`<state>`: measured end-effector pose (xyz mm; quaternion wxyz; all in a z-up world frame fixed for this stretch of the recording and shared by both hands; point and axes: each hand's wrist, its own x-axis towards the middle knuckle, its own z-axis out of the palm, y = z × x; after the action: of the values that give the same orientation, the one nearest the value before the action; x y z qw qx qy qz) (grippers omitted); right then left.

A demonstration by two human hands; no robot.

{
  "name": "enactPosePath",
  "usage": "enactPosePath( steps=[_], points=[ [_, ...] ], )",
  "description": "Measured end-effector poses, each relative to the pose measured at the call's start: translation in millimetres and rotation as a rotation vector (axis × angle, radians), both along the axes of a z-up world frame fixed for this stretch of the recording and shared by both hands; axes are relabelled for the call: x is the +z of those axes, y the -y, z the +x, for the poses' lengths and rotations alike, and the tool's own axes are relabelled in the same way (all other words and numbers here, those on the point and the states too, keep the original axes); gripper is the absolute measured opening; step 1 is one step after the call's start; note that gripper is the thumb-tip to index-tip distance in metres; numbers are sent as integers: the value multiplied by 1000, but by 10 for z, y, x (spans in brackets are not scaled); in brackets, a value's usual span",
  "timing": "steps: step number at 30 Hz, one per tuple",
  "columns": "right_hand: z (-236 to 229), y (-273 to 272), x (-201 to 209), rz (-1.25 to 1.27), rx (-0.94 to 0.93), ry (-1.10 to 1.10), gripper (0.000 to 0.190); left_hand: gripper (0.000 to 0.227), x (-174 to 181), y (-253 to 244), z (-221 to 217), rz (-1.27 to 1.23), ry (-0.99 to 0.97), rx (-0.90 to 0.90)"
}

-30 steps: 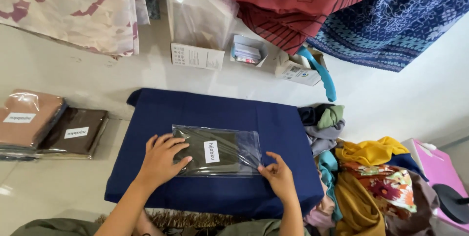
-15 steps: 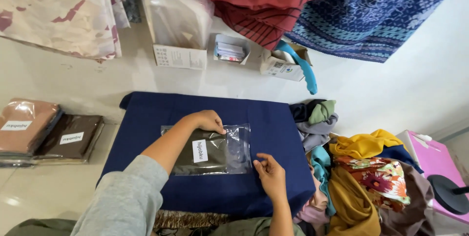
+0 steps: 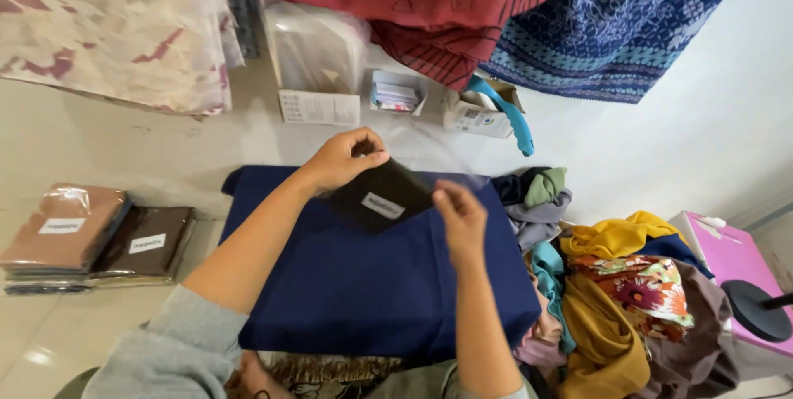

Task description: Cleaning garments with a lint roller, folding them, and packaging them into plastic sleeves.

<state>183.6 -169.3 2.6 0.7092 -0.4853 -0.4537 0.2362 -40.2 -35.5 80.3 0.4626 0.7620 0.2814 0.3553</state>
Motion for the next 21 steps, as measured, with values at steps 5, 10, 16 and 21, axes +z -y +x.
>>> enactPosePath(
  steps=[5, 10, 16, 21],
  points=[
    [28, 103, 752, 116, -110, 334, 9, 15, 175, 291, -140, 0, 260, 90],
    [162, -153, 582, -76, -105, 420, 9, 14, -150, 165, -132, -86, 164, 240],
    [-5, -21, 686, 43, -199, 513, 6, 17, -143, 377, -309, 78, 187, 292],
    [-107, 362, 131, 140, -128, 722, 17, 18, -746, 638, -667, 537, 111, 283]
  ],
)
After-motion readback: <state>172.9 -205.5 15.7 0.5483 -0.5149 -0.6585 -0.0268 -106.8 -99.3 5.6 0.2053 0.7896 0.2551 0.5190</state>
